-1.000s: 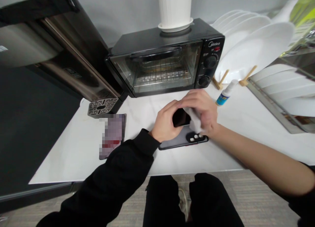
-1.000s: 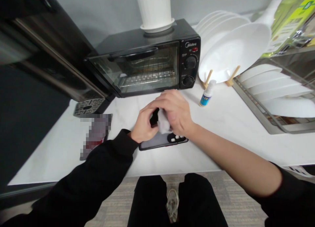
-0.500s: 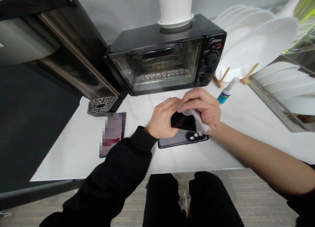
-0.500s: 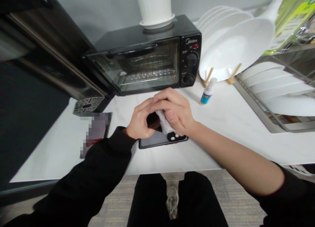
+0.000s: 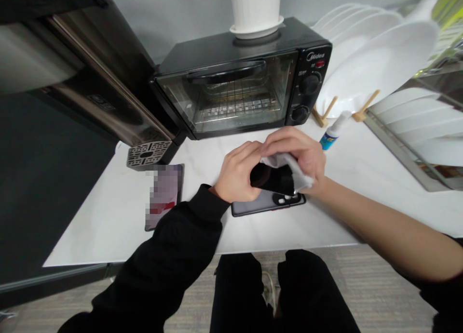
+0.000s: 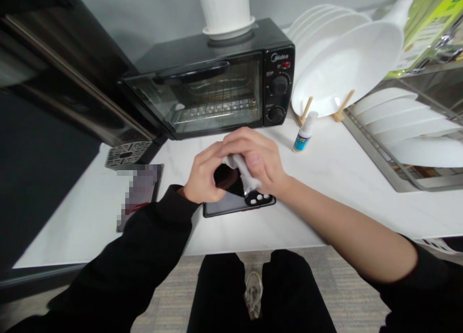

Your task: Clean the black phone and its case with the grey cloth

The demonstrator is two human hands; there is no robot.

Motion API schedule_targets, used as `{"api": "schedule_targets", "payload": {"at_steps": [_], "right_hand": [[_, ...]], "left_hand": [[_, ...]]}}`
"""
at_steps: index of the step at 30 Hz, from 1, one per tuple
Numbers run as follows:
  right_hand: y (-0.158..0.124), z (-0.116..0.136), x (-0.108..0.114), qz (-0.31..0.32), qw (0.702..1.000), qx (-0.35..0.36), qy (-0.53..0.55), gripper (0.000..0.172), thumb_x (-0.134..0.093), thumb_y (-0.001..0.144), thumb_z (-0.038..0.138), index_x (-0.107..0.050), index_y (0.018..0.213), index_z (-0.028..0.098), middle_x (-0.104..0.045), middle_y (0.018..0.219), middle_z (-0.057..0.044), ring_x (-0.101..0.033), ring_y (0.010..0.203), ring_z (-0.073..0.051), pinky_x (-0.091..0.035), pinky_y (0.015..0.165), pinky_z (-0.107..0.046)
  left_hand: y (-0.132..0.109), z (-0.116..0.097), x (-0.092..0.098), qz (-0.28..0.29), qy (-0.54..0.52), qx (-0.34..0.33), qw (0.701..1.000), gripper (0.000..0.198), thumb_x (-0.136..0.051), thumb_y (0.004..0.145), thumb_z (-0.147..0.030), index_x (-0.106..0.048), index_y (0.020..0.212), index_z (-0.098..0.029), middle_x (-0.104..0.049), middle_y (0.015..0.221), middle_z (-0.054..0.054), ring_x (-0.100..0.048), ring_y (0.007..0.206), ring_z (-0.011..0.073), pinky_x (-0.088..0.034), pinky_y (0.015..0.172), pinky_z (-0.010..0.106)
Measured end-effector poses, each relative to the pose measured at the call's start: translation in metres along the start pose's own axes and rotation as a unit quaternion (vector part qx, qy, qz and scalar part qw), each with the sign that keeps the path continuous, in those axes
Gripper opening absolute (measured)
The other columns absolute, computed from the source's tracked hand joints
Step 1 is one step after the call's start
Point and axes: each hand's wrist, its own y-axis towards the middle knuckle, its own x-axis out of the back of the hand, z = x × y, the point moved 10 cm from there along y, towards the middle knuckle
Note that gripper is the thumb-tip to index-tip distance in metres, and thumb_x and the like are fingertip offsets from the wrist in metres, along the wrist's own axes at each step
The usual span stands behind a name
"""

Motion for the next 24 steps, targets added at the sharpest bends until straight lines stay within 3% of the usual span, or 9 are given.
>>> {"api": "schedule_targets", "payload": {"at_steps": [3,7,10,12,14,17,20,24], "right_hand": [[-0.001,-0.007,0.004,-0.027,0.999,-0.037,0.025,0.056,-0.028,0.113,0.048,-0.078,0.108,0.021,-0.074,0.110,-0.010,-0.071,0.102,-0.022,-0.057,0.087,-0.042],[-0.004,0.013,-0.011,0.031,0.991,0.083,-0.100,0.052,-0.027,0.112,0.048,-0.074,0.118,0.027,-0.076,0.115,-0.004,-0.069,0.118,-0.024,-0.047,0.112,-0.051],[-0.008,0.024,-0.018,0.063,0.976,0.157,-0.136,0.053,-0.025,0.112,0.051,-0.070,0.122,0.025,-0.078,0.111,-0.003,-0.071,0.113,-0.023,-0.046,0.113,-0.049],[-0.006,0.018,-0.013,0.058,0.984,0.132,-0.107,0.056,-0.024,0.112,0.052,-0.072,0.120,0.023,-0.077,0.111,-0.006,-0.071,0.112,-0.024,-0.052,0.105,-0.047],[-0.002,0.003,-0.005,0.030,0.997,0.053,-0.040,0.058,-0.023,0.112,0.051,-0.074,0.118,0.022,-0.076,0.111,-0.008,-0.071,0.110,-0.024,-0.056,0.097,-0.045],[-0.003,-0.011,0.003,-0.011,1.000,-0.021,0.018,0.057,-0.024,0.113,0.048,-0.074,0.121,0.023,-0.074,0.119,-0.009,-0.070,0.112,-0.023,-0.057,0.096,-0.044],[-0.005,0.005,-0.007,0.023,0.996,0.058,-0.065,0.054,-0.026,0.112,0.049,-0.072,0.127,0.026,-0.070,0.132,-0.008,-0.066,0.122,-0.025,-0.053,0.106,-0.051],[-0.009,0.021,-0.018,0.061,0.971,0.159,-0.169,0.050,-0.027,0.111,0.049,-0.065,0.134,0.027,-0.075,0.121,-0.004,-0.068,0.120,-0.024,-0.046,0.115,-0.052]], "left_hand": [[-0.002,0.004,-0.001,0.000,0.040,0.014,0.999,0.047,-0.062,0.068,-0.019,-0.061,0.115,-0.019,-0.071,0.116,0.012,-0.070,0.102,0.0305,-0.060,0.085,0.045],[-0.004,0.017,-0.001,-0.011,0.035,0.084,0.996,0.054,-0.058,0.066,-0.015,-0.060,0.119,-0.020,-0.070,0.109,0.009,-0.070,0.104,0.0309,-0.060,0.088,0.047],[-0.003,0.017,-0.002,-0.009,-0.010,0.078,0.997,0.047,-0.057,0.066,-0.014,-0.060,0.113,-0.021,-0.068,0.104,0.008,-0.070,0.099,0.0286,-0.061,0.085,0.044],[-0.002,0.010,-0.002,-0.005,-0.019,0.039,0.999,0.048,-0.059,0.067,-0.016,-0.060,0.115,-0.021,-0.069,0.109,0.010,-0.070,0.102,0.0299,-0.061,0.086,0.045],[-0.002,0.005,-0.001,-0.001,0.003,0.005,1.000,0.054,-0.062,0.067,-0.019,-0.060,0.121,-0.019,-0.070,0.115,0.012,-0.070,0.106,0.0320,-0.061,0.089,0.048],[-0.003,0.004,0.000,0.001,0.052,-0.002,0.999,0.057,-0.062,0.066,-0.018,-0.060,0.123,-0.017,-0.071,0.118,0.014,-0.070,0.106,0.0329,-0.061,0.089,0.049],[-0.004,0.011,0.003,-0.018,0.054,0.032,0.998,0.057,-0.060,0.063,-0.016,-0.061,0.120,-0.018,-0.071,0.115,0.012,-0.071,0.106,0.0325,-0.061,0.088,0.048],[-0.002,0.014,0.006,-0.032,-0.009,0.056,0.998,0.056,-0.058,0.067,-0.015,-0.062,0.123,-0.020,-0.070,0.118,0.009,-0.070,0.109,0.0283,-0.061,0.092,0.044]]}}
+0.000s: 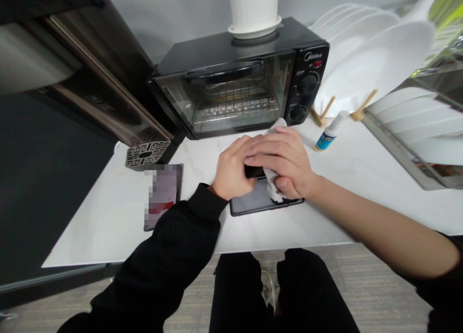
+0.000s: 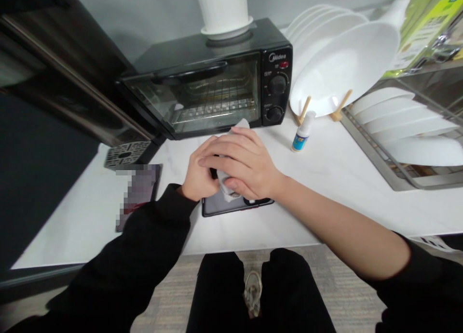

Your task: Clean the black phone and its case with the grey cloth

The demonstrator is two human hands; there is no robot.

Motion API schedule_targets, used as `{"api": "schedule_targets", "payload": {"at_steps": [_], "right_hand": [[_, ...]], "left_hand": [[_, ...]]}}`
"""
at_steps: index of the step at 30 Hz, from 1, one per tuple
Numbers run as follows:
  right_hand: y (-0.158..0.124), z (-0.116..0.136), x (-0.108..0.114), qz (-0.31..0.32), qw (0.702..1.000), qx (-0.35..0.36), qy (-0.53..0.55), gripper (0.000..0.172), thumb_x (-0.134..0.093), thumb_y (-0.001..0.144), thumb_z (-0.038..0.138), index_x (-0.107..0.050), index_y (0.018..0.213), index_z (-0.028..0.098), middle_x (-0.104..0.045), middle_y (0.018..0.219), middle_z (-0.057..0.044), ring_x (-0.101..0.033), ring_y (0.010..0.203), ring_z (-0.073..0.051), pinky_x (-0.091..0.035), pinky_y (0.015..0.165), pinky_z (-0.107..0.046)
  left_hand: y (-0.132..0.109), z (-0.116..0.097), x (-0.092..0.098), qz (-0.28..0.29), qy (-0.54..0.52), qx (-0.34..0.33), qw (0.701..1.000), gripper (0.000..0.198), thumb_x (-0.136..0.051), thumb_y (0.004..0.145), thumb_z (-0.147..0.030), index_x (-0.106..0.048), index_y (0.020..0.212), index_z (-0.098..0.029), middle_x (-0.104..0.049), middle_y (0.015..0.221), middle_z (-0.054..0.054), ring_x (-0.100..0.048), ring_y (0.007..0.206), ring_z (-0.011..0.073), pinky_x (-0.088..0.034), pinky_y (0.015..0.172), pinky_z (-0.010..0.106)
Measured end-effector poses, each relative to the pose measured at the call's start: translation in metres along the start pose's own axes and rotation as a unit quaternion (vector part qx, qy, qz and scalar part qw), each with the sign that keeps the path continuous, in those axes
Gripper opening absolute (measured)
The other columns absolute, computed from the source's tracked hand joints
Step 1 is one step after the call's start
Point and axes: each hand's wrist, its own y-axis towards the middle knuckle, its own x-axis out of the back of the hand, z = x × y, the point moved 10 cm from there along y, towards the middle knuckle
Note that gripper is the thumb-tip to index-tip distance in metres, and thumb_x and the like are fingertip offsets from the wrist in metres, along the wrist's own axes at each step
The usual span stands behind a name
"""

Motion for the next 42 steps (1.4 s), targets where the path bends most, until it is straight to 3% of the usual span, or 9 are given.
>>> {"api": "schedule_targets", "payload": {"at_steps": [3,9,13,16,23,30,33,38,42], "right_hand": [[0.001,0.002,0.006,-0.013,1.000,0.017,0.018,0.052,-0.025,0.111,0.051,-0.069,0.125,0.027,-0.077,0.112,-0.004,-0.071,0.110,-0.023,-0.056,0.099,-0.046],[-0.006,-0.035,0.011,-0.071,0.966,-0.181,0.168,0.055,-0.027,0.112,0.049,-0.076,0.111,0.023,-0.075,0.111,-0.009,-0.072,0.103,-0.023,-0.059,0.088,-0.043],[-0.001,-0.011,0.004,-0.028,0.995,-0.067,0.065,0.051,-0.027,0.111,0.048,-0.073,0.121,0.026,-0.076,0.119,-0.005,-0.069,0.118,-0.025,-0.049,0.112,-0.051],[-0.001,-0.004,0.001,-0.014,0.999,-0.022,0.037,0.048,-0.027,0.111,0.046,-0.070,0.126,0.029,-0.078,0.112,-0.002,-0.071,0.116,-0.022,-0.047,0.115,-0.051],[-0.012,-0.047,0.008,-0.107,0.943,-0.219,0.226,0.051,-0.030,0.113,0.045,-0.076,0.112,0.024,-0.077,0.109,-0.008,-0.074,0.104,-0.023,-0.058,0.090,-0.044],[0.000,-0.005,0.003,-0.011,0.998,-0.045,0.050,0.046,-0.030,0.111,0.045,-0.071,0.124,0.031,-0.078,0.121,0.000,-0.068,0.127,-0.023,-0.038,0.125,-0.052],[-0.002,-0.016,0.004,-0.026,0.990,-0.093,0.100,0.047,-0.030,0.111,0.045,-0.075,0.116,0.030,-0.078,0.115,-0.002,-0.070,0.122,-0.024,-0.044,0.120,-0.053],[-0.012,-0.048,0.005,-0.113,0.932,-0.232,0.254,0.052,-0.029,0.113,0.044,-0.078,0.112,0.025,-0.079,0.109,-0.007,-0.075,0.106,-0.024,-0.060,0.094,-0.045],[-0.004,-0.029,0.006,-0.066,0.975,-0.156,0.141,0.048,-0.031,0.111,0.047,-0.074,0.124,0.031,-0.076,0.128,-0.005,-0.069,0.126,-0.027,-0.052,0.112,-0.053]], "left_hand": [[0.003,-0.008,-0.003,0.027,-0.013,-0.031,0.999,0.050,-0.059,0.068,-0.017,-0.062,0.117,-0.021,-0.069,0.109,0.008,-0.069,0.099,0.0268,-0.060,0.084,0.042],[0.000,-0.015,-0.005,0.034,0.067,-0.066,0.995,0.044,-0.062,0.069,-0.019,-0.061,0.113,-0.017,-0.070,0.111,0.014,-0.069,0.098,0.0308,-0.060,0.083,0.047],[0.000,-0.002,-0.004,0.014,0.054,0.005,0.998,0.057,-0.058,0.065,-0.013,-0.061,0.121,-0.016,-0.069,0.109,0.011,-0.069,0.104,0.0316,-0.060,0.088,0.047],[0.000,0.001,-0.006,0.020,0.014,0.021,0.999,0.057,-0.058,0.066,-0.012,-0.061,0.123,-0.018,-0.068,0.107,0.009,-0.069,0.102,0.0291,-0.060,0.087,0.045],[-0.001,-0.011,-0.008,0.045,0.055,-0.059,0.996,0.060,-0.062,0.067,-0.018,-0.060,0.126,-0.016,-0.070,0.122,0.016,-0.070,0.110,0.0335,-0.062,0.092,0.048],[-0.004,0.005,-0.004,0.008,0.077,0.019,0.997,0.054,-0.060,0.067,-0.017,-0.060,0.120,-0.022,-0.071,0.112,0.008,-0.071,0.108,0.0307,-0.061,0.092,0.048],[-0.002,0.000,-0.005,0.016,0.055,-0.009,0.998,0.054,-0.061,0.069,-0.018,-0.060,0.122,-0.020,-0.071,0.113,0.010,-0.071,0.110,0.0314,-0.061,0.093,0.049],[0.000,-0.015,-0.007,0.043,0.078,-0.080,0.993,0.056,-0.063,0.069,-0.021,-0.060,0.125,-0.015,-0.071,0.119,0.016,-0.071,0.108,0.0333,-0.062,0.091,0.047],[-0.001,-0.004,-0.005,0.030,0.121,-0.021,0.992,0.058,-0.062,0.066,-0.019,-0.061,0.123,-0.016,-0.071,0.117,0.014,-0.070,0.106,0.0325,-0.061,0.089,0.046]]}}
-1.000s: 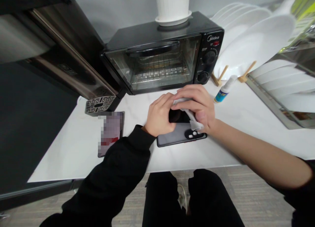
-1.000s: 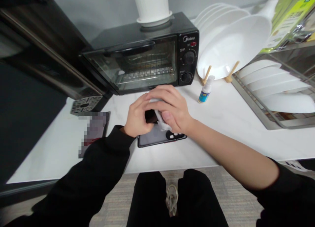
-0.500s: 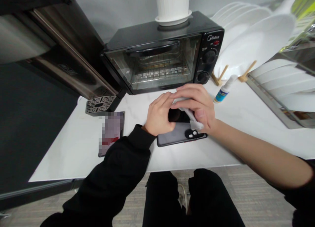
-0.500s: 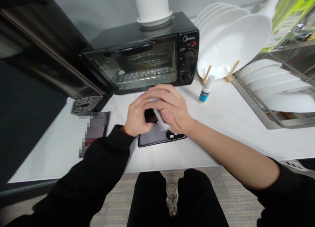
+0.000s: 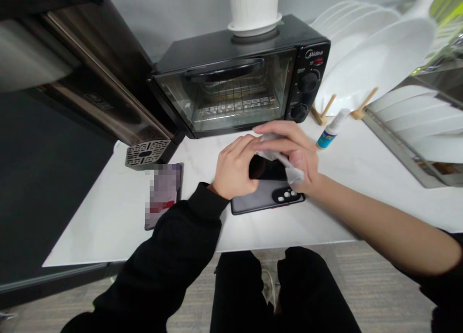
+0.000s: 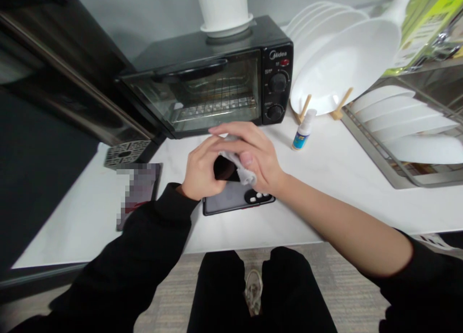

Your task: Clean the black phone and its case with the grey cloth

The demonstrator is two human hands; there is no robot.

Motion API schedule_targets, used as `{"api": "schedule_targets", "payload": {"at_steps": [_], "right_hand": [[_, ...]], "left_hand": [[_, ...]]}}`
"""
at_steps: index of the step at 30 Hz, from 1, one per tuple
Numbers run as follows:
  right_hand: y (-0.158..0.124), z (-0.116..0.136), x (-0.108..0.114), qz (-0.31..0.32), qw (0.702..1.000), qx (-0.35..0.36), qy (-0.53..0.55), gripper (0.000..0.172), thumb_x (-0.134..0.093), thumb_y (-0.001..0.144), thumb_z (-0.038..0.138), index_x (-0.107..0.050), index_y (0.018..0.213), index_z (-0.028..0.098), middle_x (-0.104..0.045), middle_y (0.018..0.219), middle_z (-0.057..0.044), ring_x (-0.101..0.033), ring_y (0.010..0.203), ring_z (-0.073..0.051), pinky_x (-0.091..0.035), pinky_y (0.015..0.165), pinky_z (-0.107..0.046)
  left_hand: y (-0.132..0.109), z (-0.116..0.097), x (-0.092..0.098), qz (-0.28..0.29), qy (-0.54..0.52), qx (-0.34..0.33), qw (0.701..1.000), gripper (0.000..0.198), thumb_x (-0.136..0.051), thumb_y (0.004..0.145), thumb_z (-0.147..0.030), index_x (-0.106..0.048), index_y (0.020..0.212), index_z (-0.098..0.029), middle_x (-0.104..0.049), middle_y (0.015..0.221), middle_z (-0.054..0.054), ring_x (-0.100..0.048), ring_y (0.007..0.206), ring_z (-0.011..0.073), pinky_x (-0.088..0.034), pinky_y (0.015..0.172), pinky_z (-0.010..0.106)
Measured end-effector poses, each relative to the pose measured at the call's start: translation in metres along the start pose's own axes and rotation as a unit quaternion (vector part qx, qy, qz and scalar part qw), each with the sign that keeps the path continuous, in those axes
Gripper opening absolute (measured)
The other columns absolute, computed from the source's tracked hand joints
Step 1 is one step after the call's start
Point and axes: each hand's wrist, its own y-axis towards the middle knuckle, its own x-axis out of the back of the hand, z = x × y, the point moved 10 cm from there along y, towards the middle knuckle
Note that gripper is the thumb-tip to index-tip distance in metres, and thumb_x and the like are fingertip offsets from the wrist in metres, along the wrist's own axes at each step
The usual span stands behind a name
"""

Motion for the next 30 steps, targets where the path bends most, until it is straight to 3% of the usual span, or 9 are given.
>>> {"api": "schedule_targets", "payload": {"at_steps": [4,10,12,16,19,22,26,28,30], "right_hand": [[-0.003,0.014,-0.008,0.051,0.994,0.066,-0.074,0.047,-0.030,0.110,0.046,-0.071,0.131,0.036,-0.078,0.126,0.001,-0.067,0.130,-0.025,-0.036,0.126,-0.060],[-0.004,-0.024,0.002,-0.032,0.987,-0.100,0.122,0.058,-0.025,0.113,0.044,-0.080,0.113,0.024,-0.079,0.117,-0.007,-0.073,0.115,-0.025,-0.057,0.104,-0.049],[-0.005,-0.026,0.002,-0.045,0.983,-0.110,0.140,0.060,-0.023,0.113,0.046,-0.079,0.115,0.024,-0.080,0.116,-0.008,-0.074,0.114,-0.026,-0.058,0.103,-0.049],[-0.002,0.000,-0.001,-0.002,1.000,-0.012,-0.007,0.053,-0.029,0.110,0.052,-0.068,0.138,0.030,-0.072,0.138,-0.006,-0.063,0.133,-0.029,-0.050,0.116,-0.057],[-0.003,0.019,-0.008,0.033,0.995,0.070,-0.069,0.055,-0.024,0.110,0.052,-0.061,0.147,0.035,-0.070,0.140,-0.002,-0.059,0.139,-0.029,-0.038,0.126,-0.061],[-0.003,0.003,-0.003,0.002,1.000,-0.009,0.012,0.053,-0.030,0.110,0.052,-0.063,0.146,0.032,-0.070,0.141,-0.003,-0.061,0.138,-0.030,-0.041,0.125,-0.059],[-0.009,-0.026,-0.007,-0.035,0.972,-0.140,0.188,0.052,-0.028,0.112,0.046,-0.062,0.145,0.027,-0.074,0.134,-0.005,-0.071,0.125,-0.028,-0.055,0.113,-0.053],[-0.010,-0.028,-0.009,-0.036,0.969,-0.144,0.195,0.051,-0.027,0.113,0.045,-0.063,0.144,0.028,-0.074,0.135,-0.005,-0.071,0.125,-0.027,-0.056,0.112,-0.051],[-0.008,-0.019,-0.007,-0.025,0.986,-0.100,0.133,0.049,-0.032,0.111,0.049,-0.063,0.145,0.031,-0.069,0.143,-0.005,-0.065,0.134,-0.029,-0.051,0.118,-0.053]], "left_hand": [[-0.003,0.011,-0.005,0.004,-0.017,0.043,0.999,0.059,-0.062,0.064,-0.015,-0.061,0.123,-0.019,-0.071,0.117,0.010,-0.070,0.110,0.0315,-0.060,0.093,0.047],[0.002,-0.009,0.001,0.010,-0.029,-0.062,0.998,0.057,-0.063,0.071,-0.022,-0.060,0.128,-0.016,-0.071,0.124,0.016,-0.071,0.114,0.0348,-0.060,0.095,0.051],[0.003,-0.013,0.003,0.008,-0.023,-0.074,0.997,0.055,-0.063,0.071,-0.022,-0.061,0.125,-0.014,-0.072,0.120,0.017,-0.071,0.109,0.0345,-0.061,0.091,0.049],[0.002,-0.003,0.002,0.003,-0.010,-0.025,1.000,0.056,-0.061,0.064,-0.020,-0.061,0.120,-0.016,-0.071,0.115,0.015,-0.071,0.102,0.0335,-0.061,0.084,0.046],[0.000,0.005,0.004,-0.013,-0.017,0.002,1.000,0.059,-0.059,0.060,-0.018,-0.060,0.119,-0.017,-0.070,0.112,0.013,-0.071,0.103,0.0339,-0.060,0.084,0.046],[0.001,0.002,0.003,0.003,-0.032,-0.014,0.999,0.058,-0.060,0.064,-0.019,-0.060,0.122,-0.017,-0.070,0.118,0.014,-0.070,0.107,0.0339,-0.060,0.087,0.047],[0.003,-0.008,0.002,0.027,-0.039,-0.061,0.997,0.055,-0.063,0.071,-0.022,-0.060,0.126,-0.015,-0.070,0.124,0.018,-0.069,0.114,0.0351,-0.059,0.095,0.050],[0.003,-0.007,0.003,0.022,-0.024,-0.057,0.998,0.054,-0.062,0.071,-0.022,-0.061,0.124,-0.012,-0.070,0.123,0.020,-0.070,0.111,0.0354,-0.060,0.092,0.050],[0.002,-0.004,0.004,0.010,-0.007,-0.042,0.999,0.055,-0.061,0.067,-0.020,-0.062,0.121,-0.012,-0.071,0.120,0.019,-0.071,0.106,0.0350,-0.061,0.088,0.049]]}}
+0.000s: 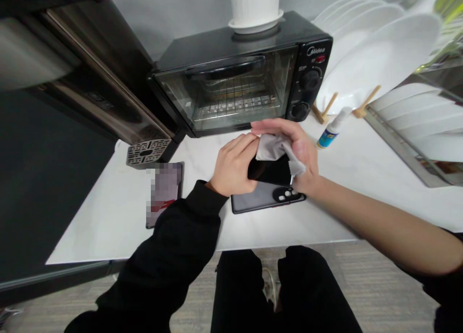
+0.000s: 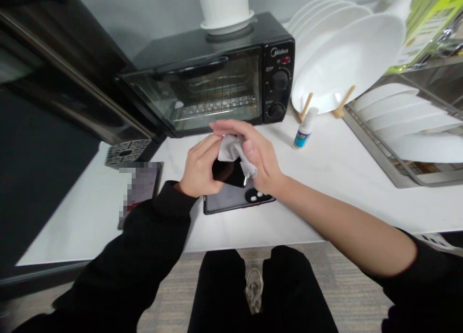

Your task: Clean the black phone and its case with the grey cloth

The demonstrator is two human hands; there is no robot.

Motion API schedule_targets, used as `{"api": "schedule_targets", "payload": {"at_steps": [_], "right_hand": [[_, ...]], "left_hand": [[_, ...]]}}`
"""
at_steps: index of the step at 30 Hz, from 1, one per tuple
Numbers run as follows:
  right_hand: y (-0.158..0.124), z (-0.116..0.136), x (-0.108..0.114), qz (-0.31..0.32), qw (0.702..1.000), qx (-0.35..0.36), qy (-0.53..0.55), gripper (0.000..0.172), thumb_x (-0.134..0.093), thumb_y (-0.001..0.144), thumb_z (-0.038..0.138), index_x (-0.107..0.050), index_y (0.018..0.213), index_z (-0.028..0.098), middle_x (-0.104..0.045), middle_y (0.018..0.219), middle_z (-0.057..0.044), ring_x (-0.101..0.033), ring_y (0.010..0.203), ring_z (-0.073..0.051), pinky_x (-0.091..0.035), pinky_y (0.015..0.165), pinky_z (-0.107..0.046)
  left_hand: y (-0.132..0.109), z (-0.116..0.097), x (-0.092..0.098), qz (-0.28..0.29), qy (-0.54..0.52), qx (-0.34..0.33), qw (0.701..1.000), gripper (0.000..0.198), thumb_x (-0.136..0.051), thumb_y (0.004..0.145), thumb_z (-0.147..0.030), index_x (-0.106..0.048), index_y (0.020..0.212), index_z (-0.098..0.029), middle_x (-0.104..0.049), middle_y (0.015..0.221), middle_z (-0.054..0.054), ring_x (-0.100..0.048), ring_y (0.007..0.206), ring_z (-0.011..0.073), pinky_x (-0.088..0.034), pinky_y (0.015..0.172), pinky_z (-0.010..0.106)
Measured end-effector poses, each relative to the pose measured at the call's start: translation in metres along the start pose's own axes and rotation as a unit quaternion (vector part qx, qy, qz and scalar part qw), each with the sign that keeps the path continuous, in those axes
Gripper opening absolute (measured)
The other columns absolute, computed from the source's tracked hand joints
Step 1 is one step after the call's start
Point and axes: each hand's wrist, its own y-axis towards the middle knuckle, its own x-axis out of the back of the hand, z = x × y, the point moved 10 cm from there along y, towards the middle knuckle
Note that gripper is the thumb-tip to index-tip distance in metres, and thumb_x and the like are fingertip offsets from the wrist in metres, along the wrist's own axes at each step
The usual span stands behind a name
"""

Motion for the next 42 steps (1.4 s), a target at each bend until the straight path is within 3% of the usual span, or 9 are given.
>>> {"api": "schedule_targets", "payload": {"at_steps": [4,10,13,20,28,32,35,40,42], "right_hand": [[-0.003,0.029,-0.005,0.026,0.981,0.134,-0.138,0.054,-0.032,0.109,0.058,-0.059,0.151,0.037,-0.064,0.147,-0.001,-0.051,0.149,-0.033,-0.037,0.128,-0.062],[0.002,0.013,0.000,0.018,1.000,0.010,-0.002,0.048,-0.031,0.112,0.041,-0.067,0.140,0.029,-0.076,0.125,-0.005,-0.072,0.119,-0.026,-0.059,0.105,-0.048],[0.002,0.011,0.002,0.002,1.000,-0.003,-0.011,0.047,-0.031,0.112,0.040,-0.073,0.130,0.028,-0.077,0.122,-0.006,-0.072,0.117,-0.026,-0.058,0.105,-0.047],[-0.004,0.042,-0.015,0.054,0.958,0.193,-0.204,0.056,-0.028,0.109,0.053,-0.061,0.145,0.026,-0.070,0.135,-0.007,-0.058,0.139,-0.029,-0.038,0.127,-0.055],[0.002,0.004,0.003,-0.001,0.999,-0.007,-0.046,0.050,-0.025,0.113,0.042,-0.066,0.137,0.025,-0.076,0.124,-0.007,-0.072,0.117,-0.025,-0.060,0.103,-0.048],[0.002,0.026,-0.005,0.025,0.984,0.098,-0.145,0.051,-0.032,0.108,0.055,-0.064,0.140,0.031,-0.070,0.137,-0.008,-0.062,0.132,-0.033,-0.052,0.113,-0.058],[-0.001,0.040,-0.014,0.059,0.962,0.183,-0.196,0.051,-0.032,0.109,0.053,-0.065,0.139,0.030,-0.072,0.129,-0.007,-0.063,0.132,-0.030,-0.049,0.117,-0.055],[0.005,0.007,0.008,-0.021,0.998,0.022,-0.060,0.046,-0.032,0.113,0.040,-0.074,0.116,0.023,-0.078,0.109,-0.005,-0.074,0.109,-0.022,-0.055,0.106,-0.047],[0.004,0.007,0.007,-0.018,0.998,0.020,-0.057,0.046,-0.032,0.113,0.040,-0.075,0.113,0.023,-0.077,0.110,-0.006,-0.073,0.109,-0.023,-0.057,0.100,-0.045]], "left_hand": [[-0.002,0.001,0.003,-0.025,-0.013,-0.007,1.000,0.061,-0.059,0.061,-0.020,-0.061,0.122,-0.015,-0.071,0.117,0.015,-0.071,0.105,0.0350,-0.061,0.085,0.050],[-0.003,-0.009,0.006,-0.030,-0.049,-0.082,0.995,0.044,-0.067,0.076,-0.027,-0.064,0.119,-0.017,-0.073,0.116,0.015,-0.072,0.106,0.0336,-0.062,0.088,0.050],[-0.004,-0.007,0.004,-0.023,-0.037,-0.077,0.996,0.044,-0.067,0.076,-0.028,-0.064,0.119,-0.018,-0.074,0.114,0.014,-0.072,0.103,0.0330,-0.062,0.086,0.050],[-0.003,0.008,0.003,-0.037,-0.080,-0.018,0.996,0.061,-0.062,0.064,-0.021,-0.063,0.124,-0.014,-0.071,0.115,0.014,-0.072,0.107,0.0352,-0.062,0.089,0.051],[-0.003,-0.001,0.003,-0.022,-0.075,-0.063,0.995,0.063,-0.067,0.070,-0.020,-0.060,0.133,-0.015,-0.069,0.129,0.018,-0.070,0.116,0.0363,-0.061,0.096,0.053],[-0.004,0.010,-0.004,-0.005,-0.082,-0.004,0.997,0.064,-0.064,0.064,-0.017,-0.062,0.128,-0.013,-0.070,0.124,0.018,-0.071,0.115,0.0377,-0.062,0.093,0.053],[-0.004,0.009,-0.003,-0.012,-0.101,-0.010,0.995,0.068,-0.064,0.064,-0.017,-0.061,0.132,-0.013,-0.071,0.127,0.017,-0.070,0.119,0.0385,-0.061,0.098,0.055],[-0.003,0.003,-0.004,0.000,-0.143,-0.033,0.989,0.052,-0.067,0.074,-0.014,-0.064,0.125,-0.014,-0.071,0.128,0.017,-0.070,0.122,0.0343,-0.061,0.101,0.049],[-0.003,0.004,-0.004,-0.001,-0.146,-0.021,0.989,0.050,-0.068,0.074,-0.014,-0.065,0.124,-0.014,-0.071,0.129,0.018,-0.069,0.123,0.0350,-0.060,0.102,0.050]]}}
